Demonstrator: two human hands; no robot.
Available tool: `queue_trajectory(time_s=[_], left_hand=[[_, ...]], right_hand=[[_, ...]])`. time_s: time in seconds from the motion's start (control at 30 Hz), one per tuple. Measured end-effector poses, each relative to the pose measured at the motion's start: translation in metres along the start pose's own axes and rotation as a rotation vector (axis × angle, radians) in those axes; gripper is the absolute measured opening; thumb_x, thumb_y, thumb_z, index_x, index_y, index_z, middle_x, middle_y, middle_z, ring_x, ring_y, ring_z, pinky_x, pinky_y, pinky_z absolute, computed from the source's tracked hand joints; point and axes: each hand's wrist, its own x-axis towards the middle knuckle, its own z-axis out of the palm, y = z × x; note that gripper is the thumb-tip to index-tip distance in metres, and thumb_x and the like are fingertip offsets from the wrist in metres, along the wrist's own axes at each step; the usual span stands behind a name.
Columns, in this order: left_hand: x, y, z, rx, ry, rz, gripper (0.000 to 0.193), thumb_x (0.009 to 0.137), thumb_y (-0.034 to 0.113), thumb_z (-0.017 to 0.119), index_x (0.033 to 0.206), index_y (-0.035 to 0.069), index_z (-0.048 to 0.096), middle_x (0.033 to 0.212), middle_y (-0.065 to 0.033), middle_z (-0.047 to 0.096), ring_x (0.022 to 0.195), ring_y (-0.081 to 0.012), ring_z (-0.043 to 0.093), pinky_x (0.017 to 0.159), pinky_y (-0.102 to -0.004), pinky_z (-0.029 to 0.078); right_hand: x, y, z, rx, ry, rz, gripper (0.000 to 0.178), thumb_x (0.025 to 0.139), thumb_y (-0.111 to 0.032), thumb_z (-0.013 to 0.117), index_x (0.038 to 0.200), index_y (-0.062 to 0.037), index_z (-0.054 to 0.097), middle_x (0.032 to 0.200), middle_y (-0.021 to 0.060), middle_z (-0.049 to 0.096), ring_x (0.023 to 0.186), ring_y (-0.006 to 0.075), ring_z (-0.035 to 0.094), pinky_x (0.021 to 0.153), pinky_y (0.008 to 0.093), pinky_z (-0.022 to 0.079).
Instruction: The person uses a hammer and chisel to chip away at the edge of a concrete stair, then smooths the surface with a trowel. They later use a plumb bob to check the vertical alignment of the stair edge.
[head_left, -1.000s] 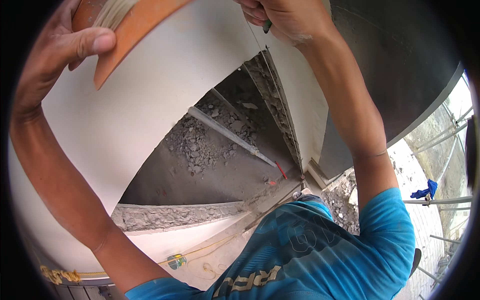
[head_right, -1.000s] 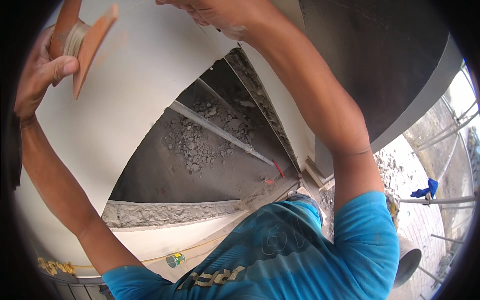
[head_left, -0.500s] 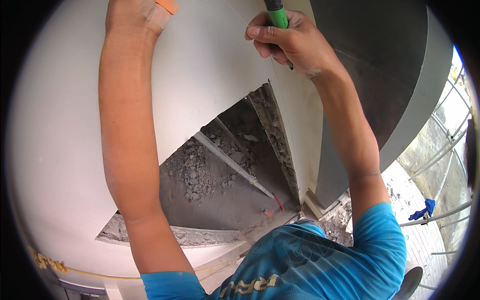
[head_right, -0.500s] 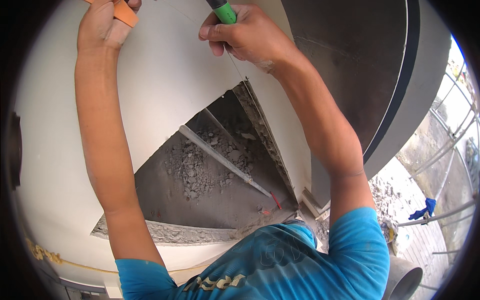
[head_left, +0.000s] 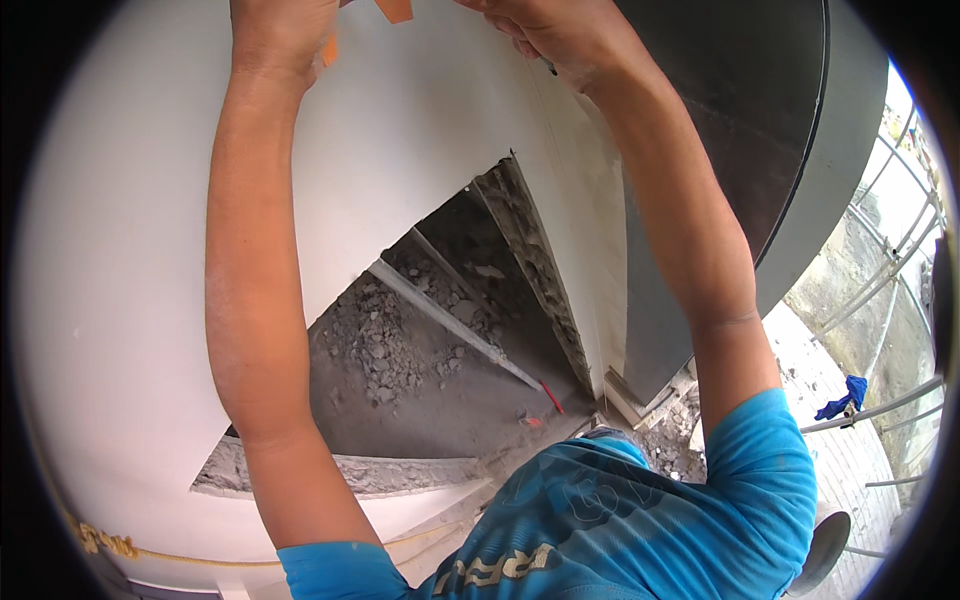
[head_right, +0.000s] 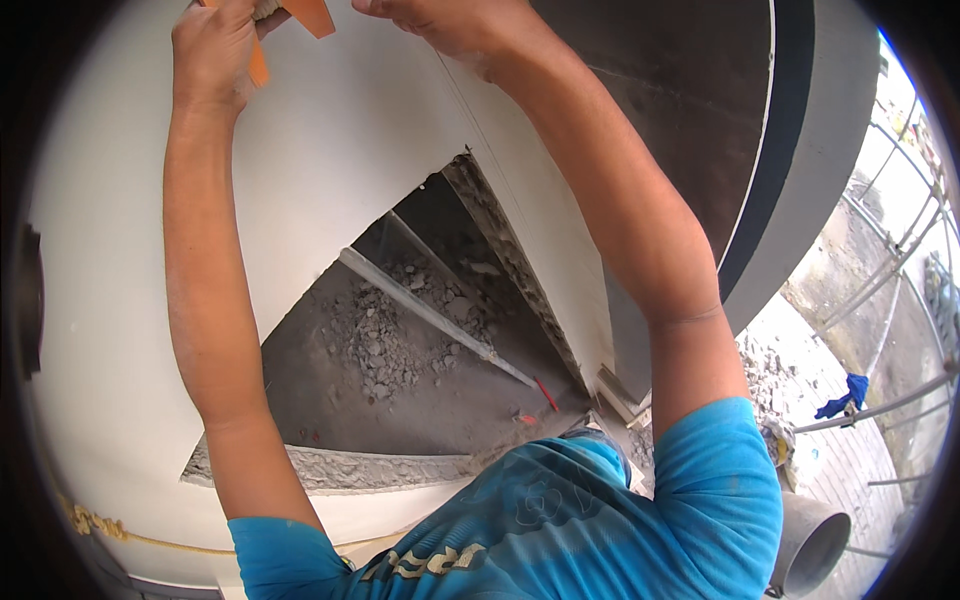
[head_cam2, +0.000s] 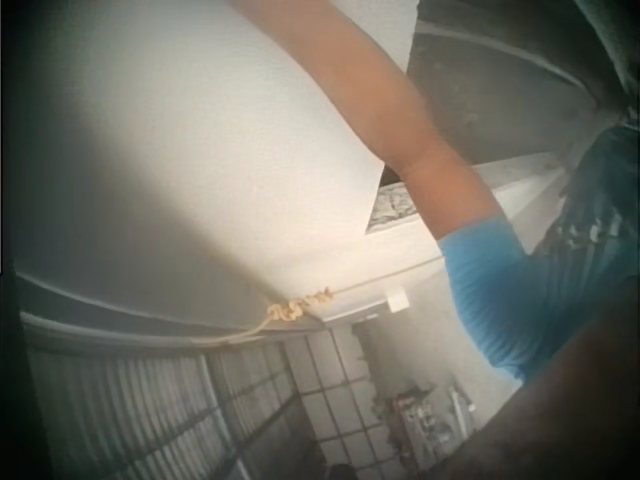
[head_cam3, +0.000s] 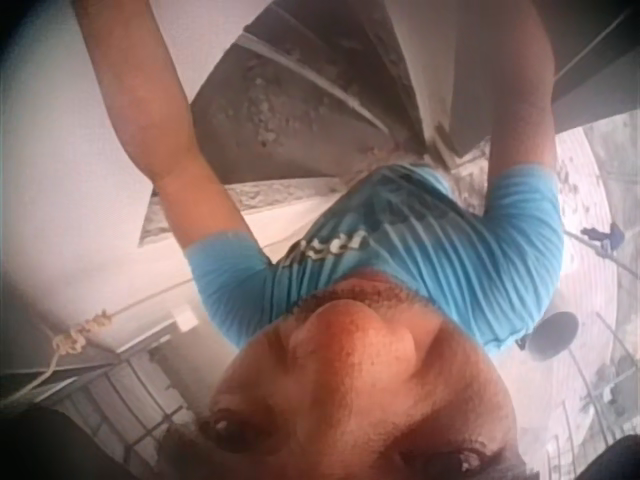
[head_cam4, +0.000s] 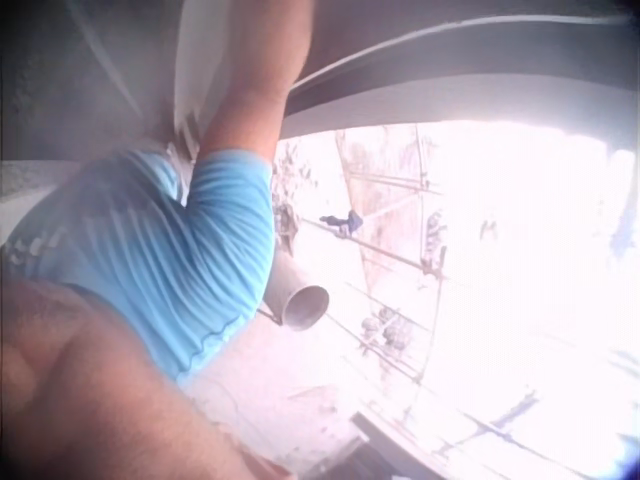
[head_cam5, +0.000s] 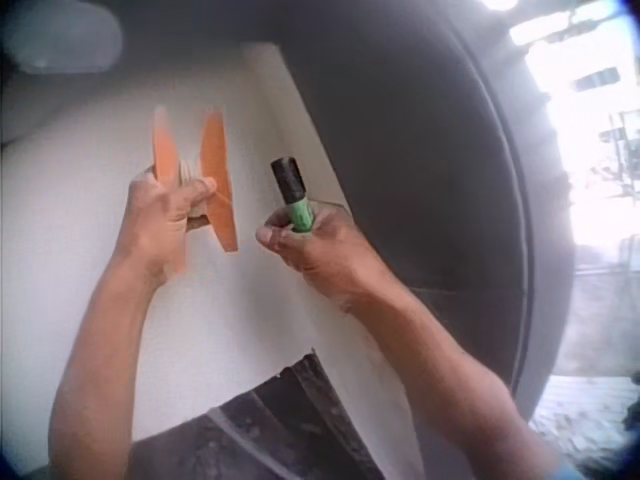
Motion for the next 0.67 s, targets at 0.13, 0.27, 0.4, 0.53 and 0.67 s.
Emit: queue_trajectory(time_s=[0.13,0.27,0.4,0.53,0.67], left_hand=[[0.002,-0.006,-0.01,-0.04,-0.181,0.129,0.027,0.087,0.014,0.06,0.107,-0.001,0.05,0.089,-0.0076,0.06,0.08,-0.0189,0.062,0.073,-0.0338,0.052],[0.01,-0.005,-0.024,-0.01,-0.277,0.174,0.027,0.089,0.013,0.058,0.11,-0.002,0.05,0.09,-0.0084,0.06,0.079,-0.0179,0.061,0.073,-0.0323,0.052],[0.01,-0.007,-0.015,0.279,-0.092,0.147,0.022,0.088,0.012,0.058,0.104,-0.004,0.056,0.089,-0.0109,0.062,0.079,-0.0194,0.061,0.074,-0.0336,0.05],[0.005,-0.004,-0.014,0.633,-0.027,0.337,0.019,0.087,0.01,0.058,0.097,-0.005,0.06,0.086,-0.0133,0.065,0.08,-0.0219,0.061,0.074,-0.0354,0.049],[0.02,0.044,-0.039,0.716,-0.179,0.388,0.022,0.084,0.011,0.061,0.1,-0.004,0.061,0.087,-0.0143,0.065,0.083,-0.0231,0.062,0.077,-0.0345,0.048]], right_hand=[[0.006,0.006,-0.004,0.027,-0.058,-0.022,0.016,0.086,-0.02,0.063,0.082,-0.0043,0.06,0.062,-0.0036,0.046,0.056,0.0082,0.042,0.05,0.0258,0.034],[0.001,-0.003,0.004,-0.126,0.012,-0.028,0.015,0.085,-0.015,0.059,0.075,-0.0045,0.059,0.062,-0.0027,0.049,0.056,0.0084,0.044,0.051,0.0267,0.036],[0.0,0.0,0.005,-0.077,-0.022,0.027,0.015,0.083,-0.013,0.058,0.071,-0.0045,0.057,0.061,-0.0022,0.05,0.055,0.0088,0.045,0.051,0.0274,0.037],[0.003,0.011,0.001,-0.086,-0.018,0.04,0.014,0.081,-0.014,0.058,0.07,-0.005,0.057,0.059,-0.001,0.051,0.056,0.0089,0.046,0.051,0.0268,0.037],[-0.006,-0.03,0.01,-0.001,0.031,-0.047,0.014,0.08,-0.014,0.057,0.068,-0.006,0.057,0.06,0.0013,0.054,0.057,0.01,0.047,0.052,0.0281,0.037]])
